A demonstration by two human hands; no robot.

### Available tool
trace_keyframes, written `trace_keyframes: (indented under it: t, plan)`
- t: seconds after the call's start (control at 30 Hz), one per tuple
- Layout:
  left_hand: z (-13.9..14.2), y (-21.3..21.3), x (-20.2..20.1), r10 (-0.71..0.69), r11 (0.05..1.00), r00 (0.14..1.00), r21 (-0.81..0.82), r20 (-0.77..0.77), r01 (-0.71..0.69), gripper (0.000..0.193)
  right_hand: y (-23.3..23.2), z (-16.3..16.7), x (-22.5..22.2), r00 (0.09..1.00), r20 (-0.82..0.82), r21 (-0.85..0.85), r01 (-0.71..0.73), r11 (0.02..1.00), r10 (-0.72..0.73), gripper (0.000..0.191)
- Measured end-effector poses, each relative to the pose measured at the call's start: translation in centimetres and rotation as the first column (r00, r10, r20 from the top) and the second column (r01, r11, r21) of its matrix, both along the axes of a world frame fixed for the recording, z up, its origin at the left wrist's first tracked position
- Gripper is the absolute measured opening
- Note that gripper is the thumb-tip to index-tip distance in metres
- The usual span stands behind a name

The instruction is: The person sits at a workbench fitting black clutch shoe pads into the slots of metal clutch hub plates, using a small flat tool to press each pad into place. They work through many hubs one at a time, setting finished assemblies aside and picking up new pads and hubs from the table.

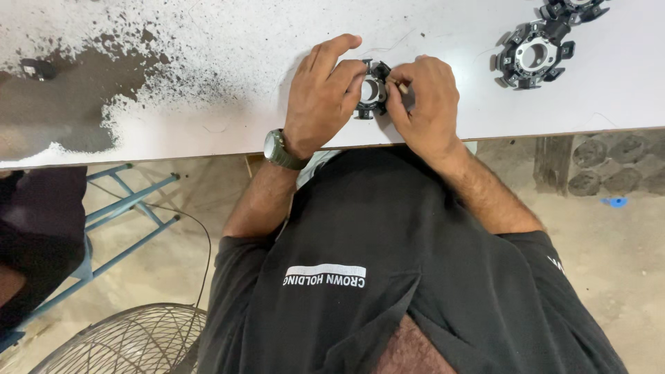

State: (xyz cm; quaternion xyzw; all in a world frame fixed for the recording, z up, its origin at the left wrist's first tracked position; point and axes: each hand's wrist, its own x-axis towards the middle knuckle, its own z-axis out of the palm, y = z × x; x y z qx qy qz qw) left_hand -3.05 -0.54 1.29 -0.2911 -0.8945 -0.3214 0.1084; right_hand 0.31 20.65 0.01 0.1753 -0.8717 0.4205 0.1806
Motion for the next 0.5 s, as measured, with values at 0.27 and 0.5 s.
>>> trace_keyframes:
  t: [0.27, 0.5]
  plan:
    - [0.7, 0.3, 0.7, -0.053, 0.994, 0.996, -0.089, 0.072, 0.059, 0.018, 0.1, 0.0, -0.3, 1.000, -0.021, 0.013, -0.010, 1.000, 0.011, 0.024]
    - [0.1, 1.4, 1.1, 0.096, 0.985, 0.986, 0.129, 0.139, -0.115, 0.014, 0.6, 0.0, 0.0, 0.999, 0.002, 0.011, -0.051, 0.999, 0.051, 0.022]
